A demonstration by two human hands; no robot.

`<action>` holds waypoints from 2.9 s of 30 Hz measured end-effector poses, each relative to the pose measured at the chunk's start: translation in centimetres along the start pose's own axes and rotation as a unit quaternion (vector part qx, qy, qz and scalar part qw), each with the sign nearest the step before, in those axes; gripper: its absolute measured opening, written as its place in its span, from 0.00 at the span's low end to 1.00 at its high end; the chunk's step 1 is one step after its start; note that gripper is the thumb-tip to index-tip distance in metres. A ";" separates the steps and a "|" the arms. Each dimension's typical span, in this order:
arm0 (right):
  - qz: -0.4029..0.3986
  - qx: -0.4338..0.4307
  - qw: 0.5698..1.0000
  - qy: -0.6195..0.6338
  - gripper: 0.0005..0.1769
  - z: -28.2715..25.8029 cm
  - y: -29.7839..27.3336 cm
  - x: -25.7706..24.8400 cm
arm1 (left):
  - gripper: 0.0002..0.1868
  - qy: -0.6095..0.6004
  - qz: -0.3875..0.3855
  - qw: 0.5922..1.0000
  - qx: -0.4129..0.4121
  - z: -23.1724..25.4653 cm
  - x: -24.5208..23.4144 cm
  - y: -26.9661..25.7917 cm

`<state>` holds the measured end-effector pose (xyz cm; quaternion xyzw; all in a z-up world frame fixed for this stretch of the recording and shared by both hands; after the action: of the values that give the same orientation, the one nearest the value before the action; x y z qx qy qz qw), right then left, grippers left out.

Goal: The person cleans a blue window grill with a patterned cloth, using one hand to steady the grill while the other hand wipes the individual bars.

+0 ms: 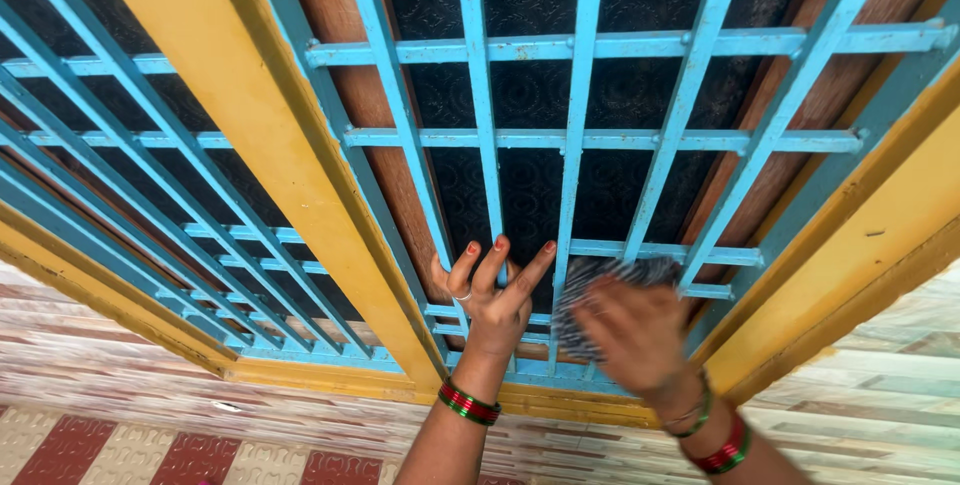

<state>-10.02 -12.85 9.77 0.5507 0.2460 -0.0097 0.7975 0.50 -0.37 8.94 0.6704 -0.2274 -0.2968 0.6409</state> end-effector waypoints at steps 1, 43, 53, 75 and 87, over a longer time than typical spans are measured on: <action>0.039 0.003 0.999 0.007 0.21 1.1 1.3 -1.8 | 0.27 -0.001 -0.008 1.000 -0.001 0.0 -0.1 -0.1; 0.036 0.165 0.985 -0.027 0.26 3.2 -8.9 -4.4 | 0.23 -0.018 -0.014 1.000 -0.007 -0.1 0.5 -0.2; -0.048 0.136 0.989 0.024 0.23 0.6 -20.3 4.0 | 0.21 -0.031 -0.011 0.999 -0.011 0.0 0.2 0.1; -0.300 0.208 0.925 0.108 0.24 -5.6 -26.9 8.5 | 0.19 -0.043 0.007 0.999 -0.016 -0.5 0.4 -0.5; -0.407 0.022 0.894 0.187 0.20 -11.6 -22.1 19.8 | 0.28 -0.062 -0.025 0.994 -0.083 -1.3 -0.2 -0.2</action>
<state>-3.37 -6.18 -20.67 0.4119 0.5927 -0.2357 0.6508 1.21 0.71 8.72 0.6009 -0.2246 -0.3715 0.6712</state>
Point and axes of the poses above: each hand's wrist, its own y-axis towards the middle knuckle, its own x-axis out of the palm, z = x × y, the point moved 9 cm from there along y, towards the middle knuckle, and after that the axes turned 3 degrees about y, right-handed, at the moved point
